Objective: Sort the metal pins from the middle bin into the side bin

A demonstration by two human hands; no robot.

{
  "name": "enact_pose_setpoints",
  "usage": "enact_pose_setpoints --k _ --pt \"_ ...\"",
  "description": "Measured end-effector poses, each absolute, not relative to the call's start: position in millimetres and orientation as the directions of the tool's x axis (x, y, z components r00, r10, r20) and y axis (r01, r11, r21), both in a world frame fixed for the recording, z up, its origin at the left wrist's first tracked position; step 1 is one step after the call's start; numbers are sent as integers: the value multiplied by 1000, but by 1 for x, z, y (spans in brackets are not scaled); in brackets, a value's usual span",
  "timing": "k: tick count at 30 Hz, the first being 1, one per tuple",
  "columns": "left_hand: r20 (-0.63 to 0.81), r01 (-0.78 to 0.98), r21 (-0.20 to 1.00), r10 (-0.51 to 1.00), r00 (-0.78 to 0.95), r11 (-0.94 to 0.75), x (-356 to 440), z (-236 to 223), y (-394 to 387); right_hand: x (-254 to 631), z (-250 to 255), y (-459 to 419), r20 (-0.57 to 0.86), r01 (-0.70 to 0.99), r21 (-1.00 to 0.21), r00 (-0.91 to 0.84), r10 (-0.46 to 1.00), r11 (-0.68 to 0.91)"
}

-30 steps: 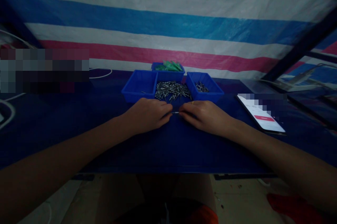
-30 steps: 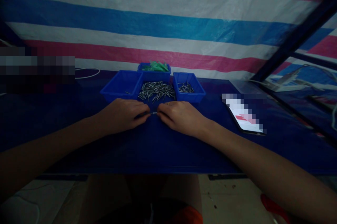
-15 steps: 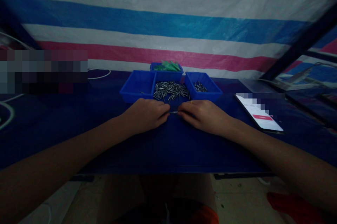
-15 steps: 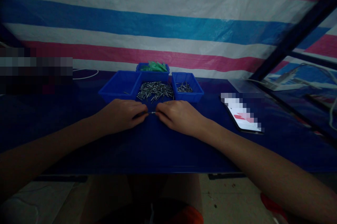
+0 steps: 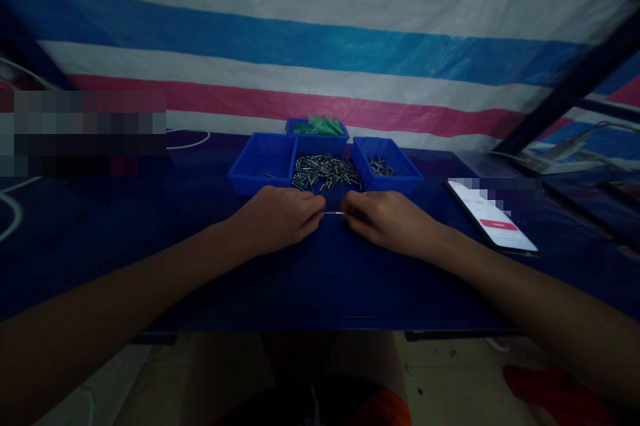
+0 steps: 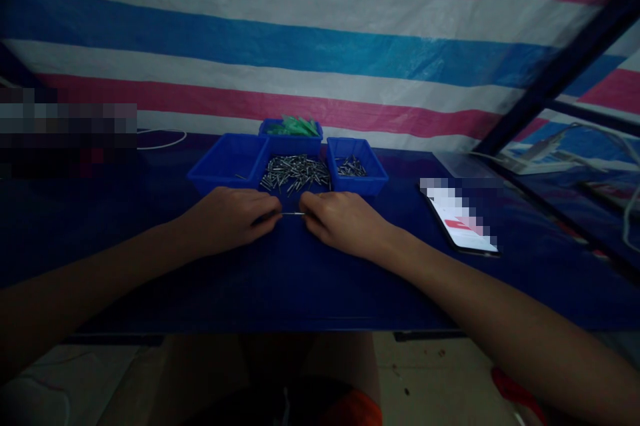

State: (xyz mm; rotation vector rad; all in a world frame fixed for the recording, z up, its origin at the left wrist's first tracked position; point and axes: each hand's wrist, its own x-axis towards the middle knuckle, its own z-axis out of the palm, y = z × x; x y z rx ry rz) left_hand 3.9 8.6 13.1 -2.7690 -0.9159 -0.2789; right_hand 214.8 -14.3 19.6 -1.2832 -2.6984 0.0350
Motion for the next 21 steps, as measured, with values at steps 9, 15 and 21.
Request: enact_pose_setpoints --k 9,15,21 --pt "285 615 -153 562 777 -773 5 15 6 215 18 -13 135 773 -44 -623 771 633" --pt "290 637 -166 580 761 -753 4 13 6 215 17 -13 126 773 -56 -623 772 633" --pt "283 645 -180 589 757 -742 5 13 6 214 18 -13 137 765 -56 -631 764 642"
